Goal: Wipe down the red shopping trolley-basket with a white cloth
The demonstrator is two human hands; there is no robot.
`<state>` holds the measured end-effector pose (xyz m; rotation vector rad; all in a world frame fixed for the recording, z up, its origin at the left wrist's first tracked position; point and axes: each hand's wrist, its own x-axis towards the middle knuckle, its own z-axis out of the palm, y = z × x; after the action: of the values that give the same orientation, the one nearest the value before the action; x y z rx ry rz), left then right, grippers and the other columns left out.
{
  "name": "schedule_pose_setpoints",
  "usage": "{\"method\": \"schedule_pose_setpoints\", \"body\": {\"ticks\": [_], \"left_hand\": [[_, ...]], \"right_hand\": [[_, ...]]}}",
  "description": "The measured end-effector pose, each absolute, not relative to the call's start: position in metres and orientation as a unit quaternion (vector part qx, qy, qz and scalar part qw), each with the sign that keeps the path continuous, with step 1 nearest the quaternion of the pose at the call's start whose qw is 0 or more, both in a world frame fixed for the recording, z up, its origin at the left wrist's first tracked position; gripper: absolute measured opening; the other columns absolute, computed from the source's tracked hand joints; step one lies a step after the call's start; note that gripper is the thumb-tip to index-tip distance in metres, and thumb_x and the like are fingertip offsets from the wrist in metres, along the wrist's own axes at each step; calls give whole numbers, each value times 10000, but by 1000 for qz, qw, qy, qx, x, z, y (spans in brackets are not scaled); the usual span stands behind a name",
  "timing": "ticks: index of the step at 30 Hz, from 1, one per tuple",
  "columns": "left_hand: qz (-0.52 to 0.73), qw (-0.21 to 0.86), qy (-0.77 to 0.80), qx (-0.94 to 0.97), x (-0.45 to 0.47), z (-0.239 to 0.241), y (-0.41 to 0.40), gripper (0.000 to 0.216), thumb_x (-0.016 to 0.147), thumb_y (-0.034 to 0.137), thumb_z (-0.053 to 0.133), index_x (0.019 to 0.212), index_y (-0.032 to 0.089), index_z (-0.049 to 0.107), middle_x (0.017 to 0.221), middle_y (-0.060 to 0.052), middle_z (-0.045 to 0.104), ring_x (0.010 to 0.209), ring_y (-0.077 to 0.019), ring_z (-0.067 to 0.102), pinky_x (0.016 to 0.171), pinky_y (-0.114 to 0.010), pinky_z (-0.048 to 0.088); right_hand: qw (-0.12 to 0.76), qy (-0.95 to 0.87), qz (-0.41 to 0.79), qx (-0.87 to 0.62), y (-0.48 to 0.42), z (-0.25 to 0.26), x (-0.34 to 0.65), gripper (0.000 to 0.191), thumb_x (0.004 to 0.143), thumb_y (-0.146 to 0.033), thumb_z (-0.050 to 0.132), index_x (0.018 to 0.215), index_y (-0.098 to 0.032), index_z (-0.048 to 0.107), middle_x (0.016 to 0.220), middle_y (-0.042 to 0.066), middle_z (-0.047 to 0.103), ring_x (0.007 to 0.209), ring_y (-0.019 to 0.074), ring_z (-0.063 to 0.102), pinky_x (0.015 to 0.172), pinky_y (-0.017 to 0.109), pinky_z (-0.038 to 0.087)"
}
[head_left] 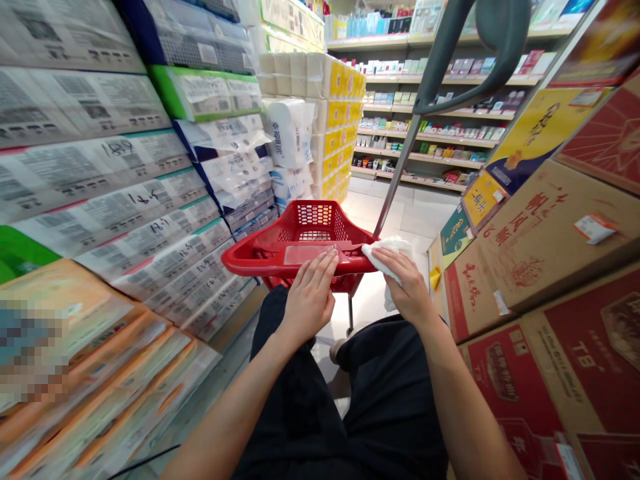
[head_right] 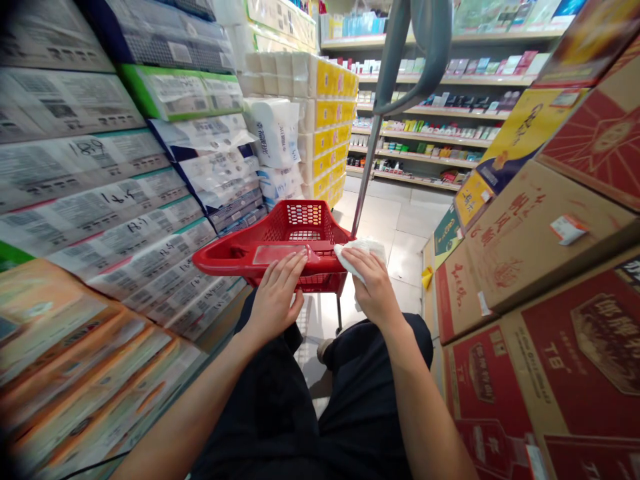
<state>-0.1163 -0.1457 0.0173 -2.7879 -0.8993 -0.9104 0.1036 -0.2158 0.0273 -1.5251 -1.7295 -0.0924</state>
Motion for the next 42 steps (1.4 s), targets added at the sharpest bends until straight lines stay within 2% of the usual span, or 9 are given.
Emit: {"method": "schedule_pose_setpoints", "body": {"ticks": [5, 13, 16, 21, 24, 28, 31, 36, 42], "left_hand": [[-302, 34, -296, -906, -116, 17, -146, 691, 817, 120, 497, 1481, 143, 307, 1532, -69, 390, 1435, -218, 310, 1202, -390, 214], [-303, 34, -298, -904, -116, 14, -146, 693, 811, 123, 499, 1477, 136, 310, 1535, -75, 384, 1442, -214, 294, 1206, -391, 214], [-311, 33, -299, -901, -116, 13, -145, 695, 809, 123, 495, 1479, 140, 310, 1531, -83, 389, 1440, -225, 299, 1203, -407, 218], [-311, 28, -299, -902, -116, 15, -146, 705, 805, 106, 491, 1484, 149, 303, 1528, -74, 395, 1436, -217, 309, 1200, -394, 230], [-313, 23, -296, -902, -116, 16, -147, 720, 800, 108, 496, 1489, 154, 292, 1532, -76, 387, 1438, -222, 307, 1197, -403, 236], [-310, 20, -297, -903, -116, 17, -148, 718, 801, 112, 498, 1488, 148, 291, 1534, -77, 383, 1438, -222, 305, 1201, -403, 226], [-307, 21, -299, -903, -117, 17, -147, 718, 800, 120, 504, 1486, 144, 292, 1537, -75, 379, 1441, -220, 298, 1203, -397, 219], [-300, 20, -299, -906, -117, 17, -147, 731, 785, 128, 518, 1482, 138, 297, 1544, -72, 368, 1447, -216, 282, 1207, -392, 206], [-302, 22, -294, -907, -118, 15, -147, 705, 794, 146, 506, 1472, 127, 315, 1548, -87, 359, 1452, -233, 273, 1203, -413, 215]], "right_hand": [[418, -622, -50, -660, -201, 33, 110, 426, 858, -125, 425, 1226, -188, 631, 1308, 93, 629, 1287, 245, 521, 1113, 481, 376], [356, -635, -132, -673, -202, 24, 22, 540, 853, -54, 346, 1362, -119, 515, 1414, 114, 537, 1370, 230, 428, 1186, 472, 254], [354, -679, -123, -631, -208, 19, 18, 566, 885, -73, 331, 1434, -161, 437, 1483, 86, 462, 1412, 194, 371, 1198, 441, 243], [397, -687, -59, -606, -225, 19, 72, 495, 945, -170, 374, 1422, -277, 457, 1450, 40, 506, 1382, 196, 422, 1190, 482, 264], [442, -656, -4, -612, -219, 23, 113, 424, 944, -242, 416, 1345, -280, 546, 1411, 37, 550, 1355, 224, 460, 1165, 495, 319], [475, -619, 45, -624, -197, 20, 145, 383, 934, -329, 438, 1276, -271, 599, 1280, 42, 653, 1184, 237, 616, 1016, 475, 500], [492, -597, 29, -633, -193, 15, 138, 384, 941, -319, 425, 1284, -261, 586, 1273, 54, 656, 1176, 237, 620, 997, 489, 512], [442, -623, -88, -639, -213, 10, 68, 473, 944, -166, 363, 1394, -242, 489, 1447, 67, 507, 1411, 226, 376, 1182, 546, 259], [393, -683, -121, -604, -213, -8, 9, 639, 938, -94, 323, 1540, -251, 179, 1543, 78, 359, 1457, 201, 275, 1192, 489, 267]]}}
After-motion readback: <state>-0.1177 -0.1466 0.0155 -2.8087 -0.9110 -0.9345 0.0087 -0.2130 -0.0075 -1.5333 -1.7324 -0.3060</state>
